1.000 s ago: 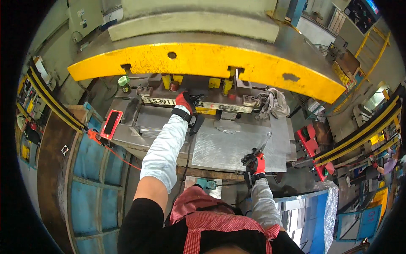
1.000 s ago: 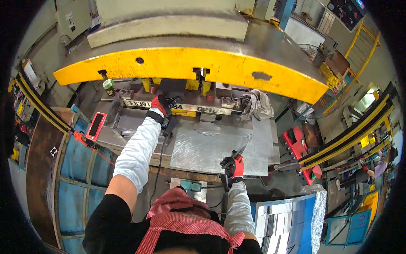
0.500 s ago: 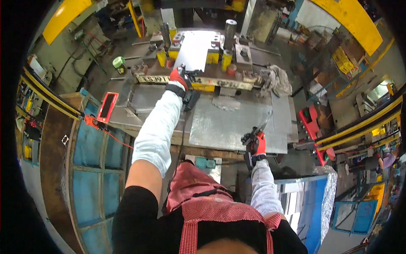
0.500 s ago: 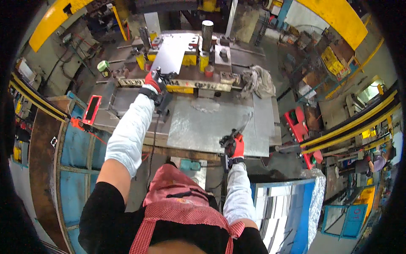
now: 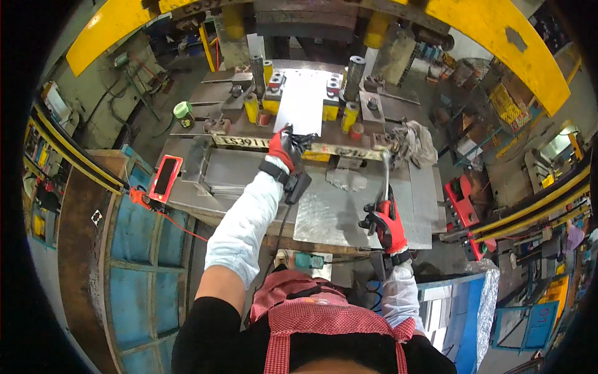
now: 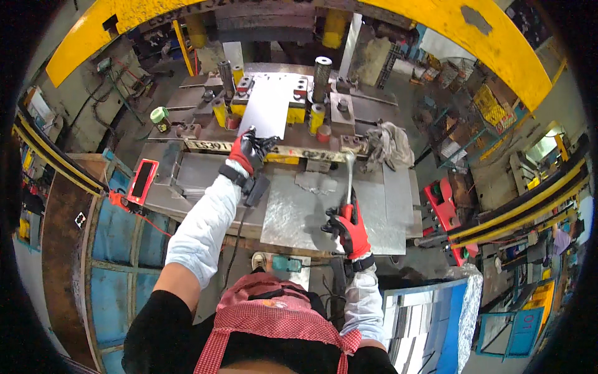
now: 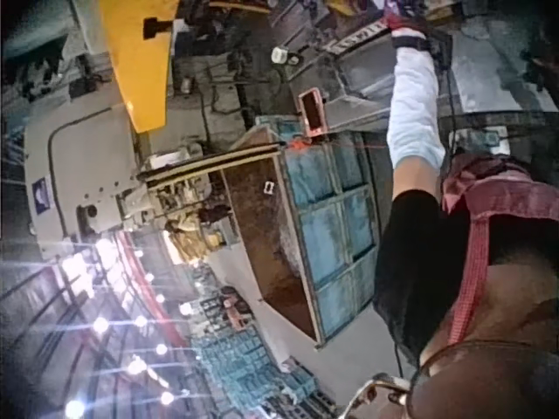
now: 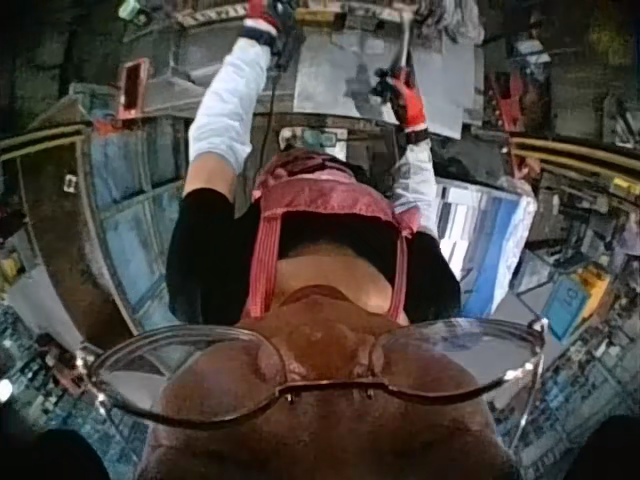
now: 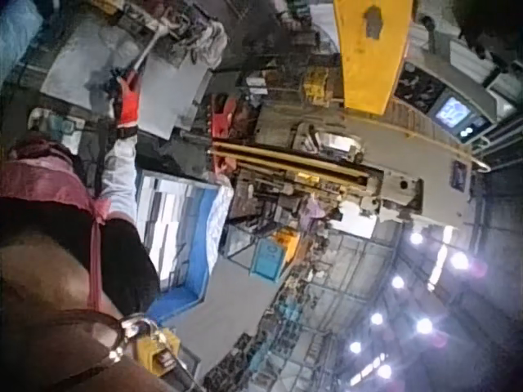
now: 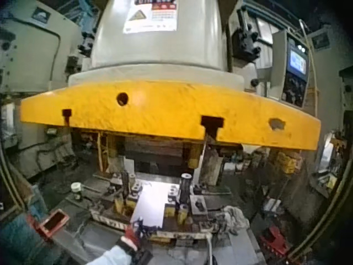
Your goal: The person is operating a metal stamping or pressing machine, placing metal sheets into the press and then removing the stamped parts.
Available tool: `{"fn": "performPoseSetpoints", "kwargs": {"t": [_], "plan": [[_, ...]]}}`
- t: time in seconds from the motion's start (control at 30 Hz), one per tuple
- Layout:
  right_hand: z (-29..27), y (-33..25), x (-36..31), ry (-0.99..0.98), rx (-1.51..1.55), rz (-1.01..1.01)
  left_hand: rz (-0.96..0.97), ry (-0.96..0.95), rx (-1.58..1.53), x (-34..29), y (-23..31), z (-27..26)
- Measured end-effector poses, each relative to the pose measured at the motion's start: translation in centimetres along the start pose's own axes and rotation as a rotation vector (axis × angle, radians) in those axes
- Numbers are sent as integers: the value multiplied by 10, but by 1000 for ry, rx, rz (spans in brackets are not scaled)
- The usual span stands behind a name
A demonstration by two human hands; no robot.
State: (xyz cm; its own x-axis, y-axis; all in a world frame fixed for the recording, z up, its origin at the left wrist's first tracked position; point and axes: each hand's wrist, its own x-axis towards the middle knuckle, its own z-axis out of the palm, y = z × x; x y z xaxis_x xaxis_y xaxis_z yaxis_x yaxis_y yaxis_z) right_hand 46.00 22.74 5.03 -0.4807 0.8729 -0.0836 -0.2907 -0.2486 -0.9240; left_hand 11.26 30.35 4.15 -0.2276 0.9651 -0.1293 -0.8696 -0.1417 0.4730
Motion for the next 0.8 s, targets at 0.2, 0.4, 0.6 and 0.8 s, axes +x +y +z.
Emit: {"fn": "performPoseSetpoints", "kwargs": {"t": [0.2, 0.4, 0.6, 0.8], "plan": [[89, -54, 147, -141, -768, -315, -148, 14, -82, -12, 7, 11], [127, -75, 288, -286, -475, 188, -249, -11, -197, -3, -2, 5], [112, -72, 188, -292, -692, -787, -80, -75, -141, -17, -8, 5], [29, -31, 13, 79, -195, 156, -171, -66, -15, -19, 4, -13]]}}
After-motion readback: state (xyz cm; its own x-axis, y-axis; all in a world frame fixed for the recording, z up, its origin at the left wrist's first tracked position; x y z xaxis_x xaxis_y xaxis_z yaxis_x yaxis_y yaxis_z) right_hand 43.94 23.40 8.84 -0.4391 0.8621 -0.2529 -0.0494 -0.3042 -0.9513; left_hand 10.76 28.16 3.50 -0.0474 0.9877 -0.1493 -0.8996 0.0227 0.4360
